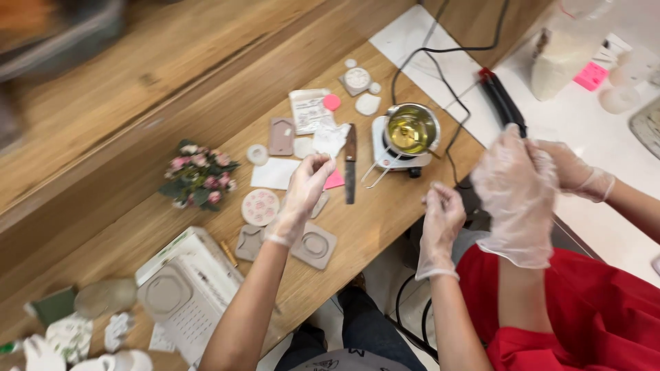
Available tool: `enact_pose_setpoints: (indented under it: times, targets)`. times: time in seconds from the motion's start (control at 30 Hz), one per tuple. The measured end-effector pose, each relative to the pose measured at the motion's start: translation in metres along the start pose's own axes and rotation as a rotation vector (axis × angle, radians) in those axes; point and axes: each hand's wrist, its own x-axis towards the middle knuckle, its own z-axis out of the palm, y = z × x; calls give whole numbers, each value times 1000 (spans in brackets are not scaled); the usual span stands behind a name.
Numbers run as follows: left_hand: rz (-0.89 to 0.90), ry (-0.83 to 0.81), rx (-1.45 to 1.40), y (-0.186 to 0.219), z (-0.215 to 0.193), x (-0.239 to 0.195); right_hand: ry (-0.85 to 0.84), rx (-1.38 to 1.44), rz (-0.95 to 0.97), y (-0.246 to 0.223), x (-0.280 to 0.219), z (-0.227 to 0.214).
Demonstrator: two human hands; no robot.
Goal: Stirring and checking the temperature or consistency of melted wax in a pot on a heating plate.
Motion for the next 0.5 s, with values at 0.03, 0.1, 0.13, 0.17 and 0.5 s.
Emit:
enact_pose_setpoints:
  times: [0.03,0.1,0.13,0.17,0.5]
  targets:
    - [72,-2,-112,6,-16,-23,-35,9,-24,3,-17,3]
    - [145,18,-223,10,-53,-69,-92,20,-50,-1,-62,10]
    - [169,42,-215,9,-73,-88,-157,21,-41,-9,-86,15]
    - [192,66,-208,9,-92,-108,-222,21,-32,-17,-110,19]
    - [-46,401,-378,-74,-217,-276,-531,-14,-4,21,-232,47]
